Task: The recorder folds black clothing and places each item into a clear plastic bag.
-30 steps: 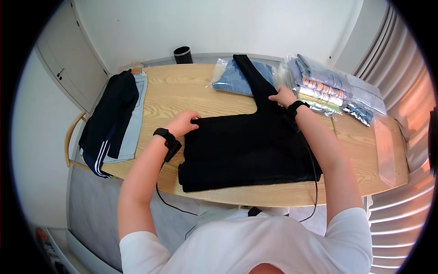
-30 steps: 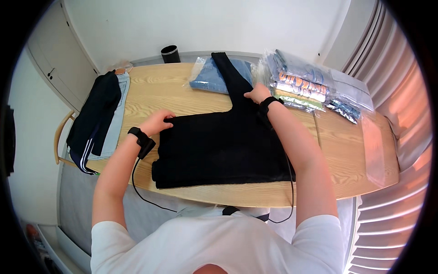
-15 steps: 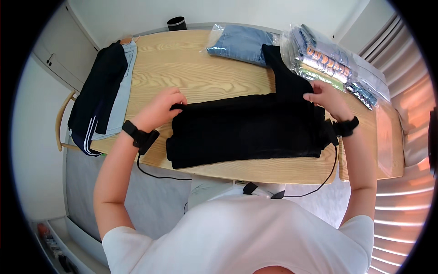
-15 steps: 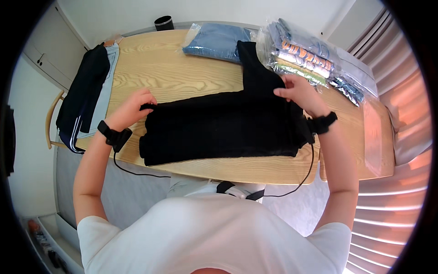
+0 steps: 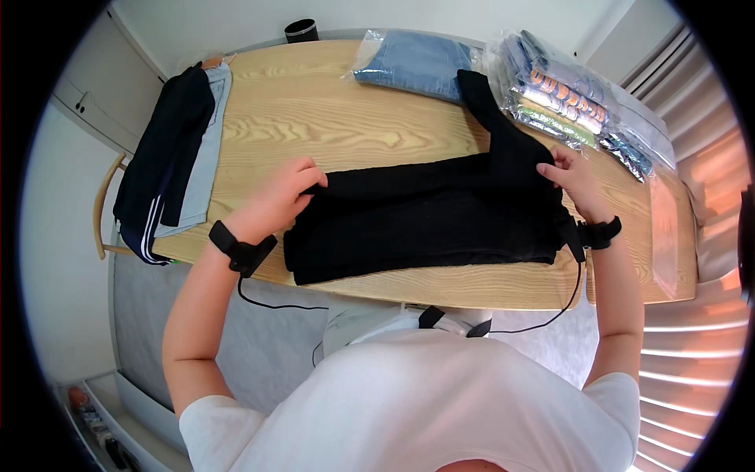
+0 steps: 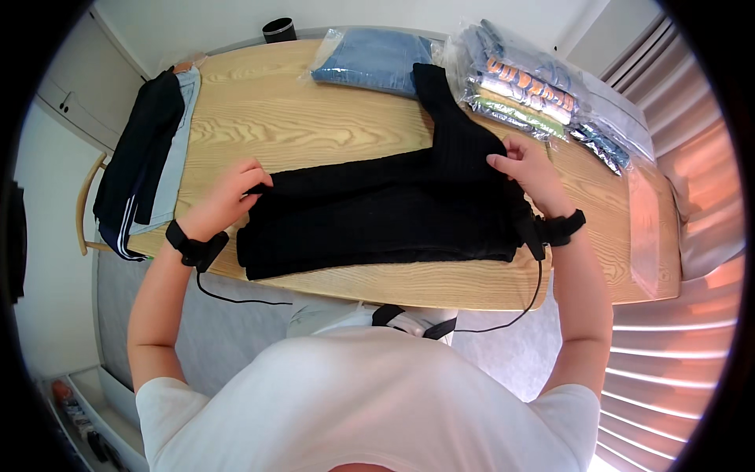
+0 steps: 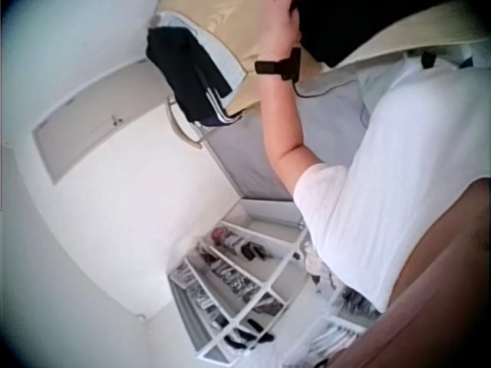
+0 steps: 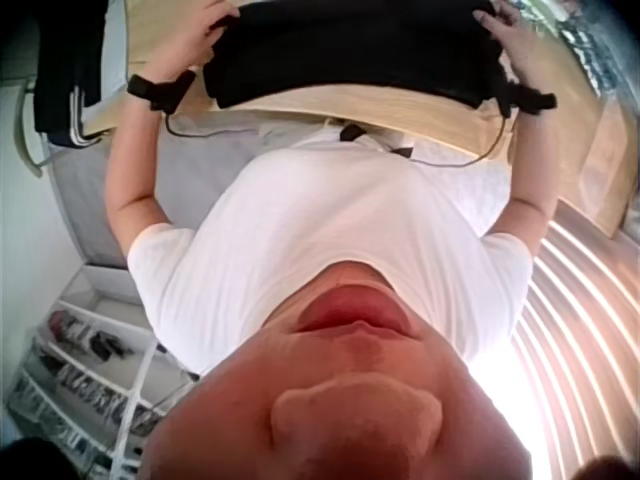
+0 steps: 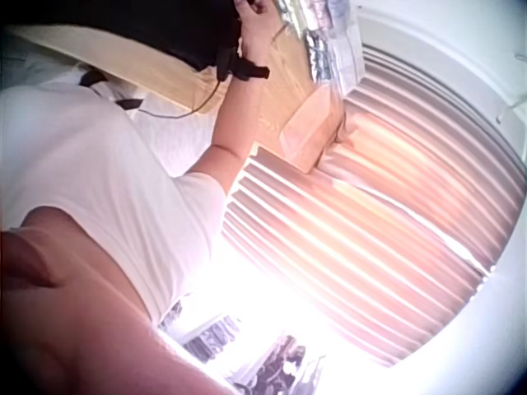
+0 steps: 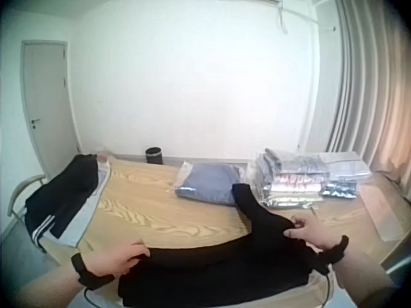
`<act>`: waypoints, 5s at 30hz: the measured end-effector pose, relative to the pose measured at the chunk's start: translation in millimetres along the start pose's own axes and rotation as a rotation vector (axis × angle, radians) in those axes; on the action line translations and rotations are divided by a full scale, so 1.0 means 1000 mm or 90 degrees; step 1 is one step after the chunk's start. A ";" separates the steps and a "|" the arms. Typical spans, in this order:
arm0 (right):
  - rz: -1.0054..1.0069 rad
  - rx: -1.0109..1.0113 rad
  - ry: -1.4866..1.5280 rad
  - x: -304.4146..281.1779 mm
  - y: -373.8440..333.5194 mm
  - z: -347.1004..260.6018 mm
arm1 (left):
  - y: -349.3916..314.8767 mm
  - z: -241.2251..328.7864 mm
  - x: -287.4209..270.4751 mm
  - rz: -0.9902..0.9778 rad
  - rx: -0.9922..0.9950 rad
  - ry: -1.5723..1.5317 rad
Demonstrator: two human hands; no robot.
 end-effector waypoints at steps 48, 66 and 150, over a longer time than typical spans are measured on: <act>-0.065 -0.113 -0.190 -0.031 0.032 0.052 | 0.104 0.134 0.038 -0.163 0.363 0.018; -0.201 -0.124 -0.170 -0.022 0.049 0.069 | 0.077 0.181 0.049 -0.214 0.434 -0.054; 0.047 -0.238 -0.535 0.187 -0.089 -0.047 | -0.079 0.001 0.024 0.253 -0.607 -0.562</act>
Point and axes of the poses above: each hand's wrist, its own y-axis towards the middle knuckle, its own x-axis out of the palm, z = x × y, the point moved 1 cm from there along y, towards the middle knuckle
